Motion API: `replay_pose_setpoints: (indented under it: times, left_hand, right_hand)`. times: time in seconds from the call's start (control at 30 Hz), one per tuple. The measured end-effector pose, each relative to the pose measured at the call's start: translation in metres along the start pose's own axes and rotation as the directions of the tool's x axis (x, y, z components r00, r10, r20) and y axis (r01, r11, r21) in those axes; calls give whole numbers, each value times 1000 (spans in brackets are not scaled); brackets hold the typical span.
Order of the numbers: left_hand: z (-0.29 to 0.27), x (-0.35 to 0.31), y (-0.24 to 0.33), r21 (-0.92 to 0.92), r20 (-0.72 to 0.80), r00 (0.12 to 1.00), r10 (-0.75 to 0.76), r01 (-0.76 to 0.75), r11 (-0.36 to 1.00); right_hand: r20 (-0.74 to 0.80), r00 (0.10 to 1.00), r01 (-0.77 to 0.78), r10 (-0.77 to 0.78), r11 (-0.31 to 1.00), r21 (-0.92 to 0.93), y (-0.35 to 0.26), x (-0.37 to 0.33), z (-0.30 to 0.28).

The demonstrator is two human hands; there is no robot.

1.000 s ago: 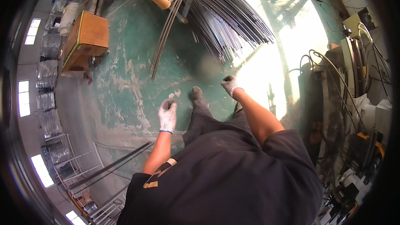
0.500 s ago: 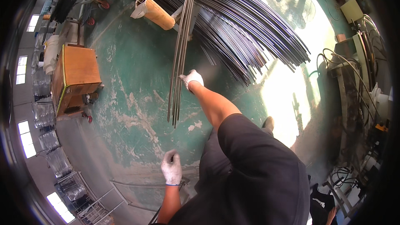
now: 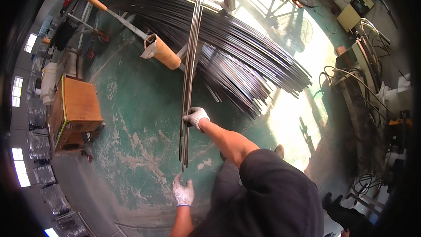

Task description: The person measures a metal rod on a wooden workbench using a tape measure, then moves to a bending machine to position and cut the rod. The person handles the rod and machine controls while another worker stands nearby.

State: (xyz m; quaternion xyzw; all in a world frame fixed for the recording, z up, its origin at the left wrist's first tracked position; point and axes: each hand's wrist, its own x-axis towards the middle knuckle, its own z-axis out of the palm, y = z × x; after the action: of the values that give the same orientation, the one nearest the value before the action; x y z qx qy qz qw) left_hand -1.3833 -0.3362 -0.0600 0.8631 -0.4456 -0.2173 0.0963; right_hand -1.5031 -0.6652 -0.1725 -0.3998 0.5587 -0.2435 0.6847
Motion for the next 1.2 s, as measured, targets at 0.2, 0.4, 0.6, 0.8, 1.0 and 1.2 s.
replay_pose_setpoints:
  times: [0.2,0.4,0.6,0.8,1.0,1.2]
  left_hand:
    - [7,7,29,-92,211,978,8,11,996]
    - [13,-20,90,-260,319,925,204,-122,958]
    - [52,-34,225,-404,499,639,586,-426,809]
    - [65,-104,430,-774,546,198,814,-252,581]
    - [146,-254,539,-860,362,94,927,-349,372]
    - [184,-376,638,-795,239,-108,965,-593,130]
  right_hand:
    - [44,998,25,-36,971,237,-54,-86,-49]
    - [-52,972,236,-231,953,191,-137,-200,-116]
    - [-457,777,551,-432,818,164,-151,-312,-246]
    - [-686,666,714,-293,518,472,-105,-454,-388]
    - [-883,419,843,-212,452,292,-71,-574,-495]
    - [-975,149,924,-168,375,76,-19,-710,-632]
